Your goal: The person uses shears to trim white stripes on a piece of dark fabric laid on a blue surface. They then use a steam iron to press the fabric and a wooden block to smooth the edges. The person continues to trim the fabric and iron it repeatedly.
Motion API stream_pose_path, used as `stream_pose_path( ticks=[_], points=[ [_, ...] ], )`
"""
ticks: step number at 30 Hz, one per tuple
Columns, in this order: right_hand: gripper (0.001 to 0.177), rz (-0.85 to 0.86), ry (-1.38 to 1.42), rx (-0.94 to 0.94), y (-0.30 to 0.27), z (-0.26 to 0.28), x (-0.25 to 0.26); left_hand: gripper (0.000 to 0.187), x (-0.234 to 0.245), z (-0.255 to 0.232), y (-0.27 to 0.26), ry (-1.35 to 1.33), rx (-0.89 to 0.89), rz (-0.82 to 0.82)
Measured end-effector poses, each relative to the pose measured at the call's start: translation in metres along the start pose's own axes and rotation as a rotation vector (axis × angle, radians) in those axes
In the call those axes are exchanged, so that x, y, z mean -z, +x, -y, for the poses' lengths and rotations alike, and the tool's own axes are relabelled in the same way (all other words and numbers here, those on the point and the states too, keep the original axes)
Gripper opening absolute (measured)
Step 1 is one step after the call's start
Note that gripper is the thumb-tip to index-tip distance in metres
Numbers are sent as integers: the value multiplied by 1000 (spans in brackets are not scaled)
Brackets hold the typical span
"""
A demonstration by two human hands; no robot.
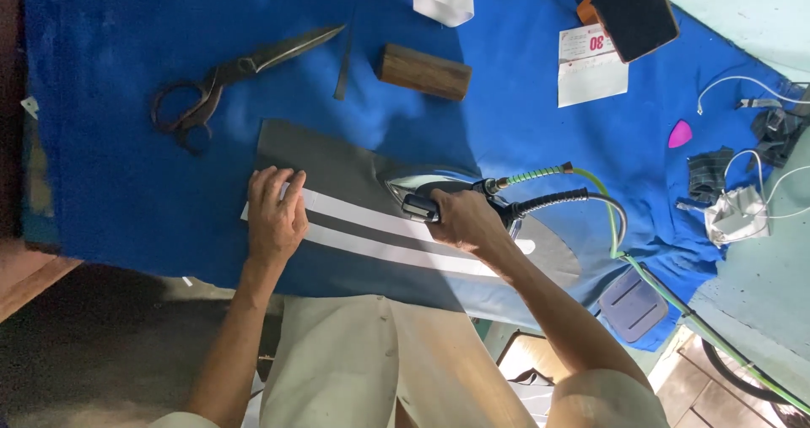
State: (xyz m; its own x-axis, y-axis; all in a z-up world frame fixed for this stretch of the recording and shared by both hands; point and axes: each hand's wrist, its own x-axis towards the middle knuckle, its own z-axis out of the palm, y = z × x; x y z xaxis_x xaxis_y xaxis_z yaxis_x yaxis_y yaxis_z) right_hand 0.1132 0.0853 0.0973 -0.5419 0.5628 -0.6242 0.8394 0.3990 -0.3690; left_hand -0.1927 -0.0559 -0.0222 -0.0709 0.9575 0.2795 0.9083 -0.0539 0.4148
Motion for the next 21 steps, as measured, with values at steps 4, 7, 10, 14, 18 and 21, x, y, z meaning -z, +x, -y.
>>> stream_pose_path(
  ticks=[4, 7, 10, 14, 18, 21],
  points=[
    [22, -13, -53, 220, 1, -34, -44, 30, 4, -1, 6, -27, 19, 20],
    [15, -10, -164, 285, 0, 0, -30, 31, 4, 1, 7, -10, 18, 7],
    [20, 20, -77, 206, 21, 19, -30, 32, 8, 2, 9, -33, 37, -18],
    [30, -39, -191, 154, 51, 65, -5, 32, 18, 9, 13, -36, 30, -8],
    [35, -78, 11, -29, 74, 97, 6, 35, 15, 27, 10, -88, -2, -40],
    [31, -96, 45, -95, 77, 112, 20, 34, 17, 35, 25, -92, -70, -58]
  ],
)
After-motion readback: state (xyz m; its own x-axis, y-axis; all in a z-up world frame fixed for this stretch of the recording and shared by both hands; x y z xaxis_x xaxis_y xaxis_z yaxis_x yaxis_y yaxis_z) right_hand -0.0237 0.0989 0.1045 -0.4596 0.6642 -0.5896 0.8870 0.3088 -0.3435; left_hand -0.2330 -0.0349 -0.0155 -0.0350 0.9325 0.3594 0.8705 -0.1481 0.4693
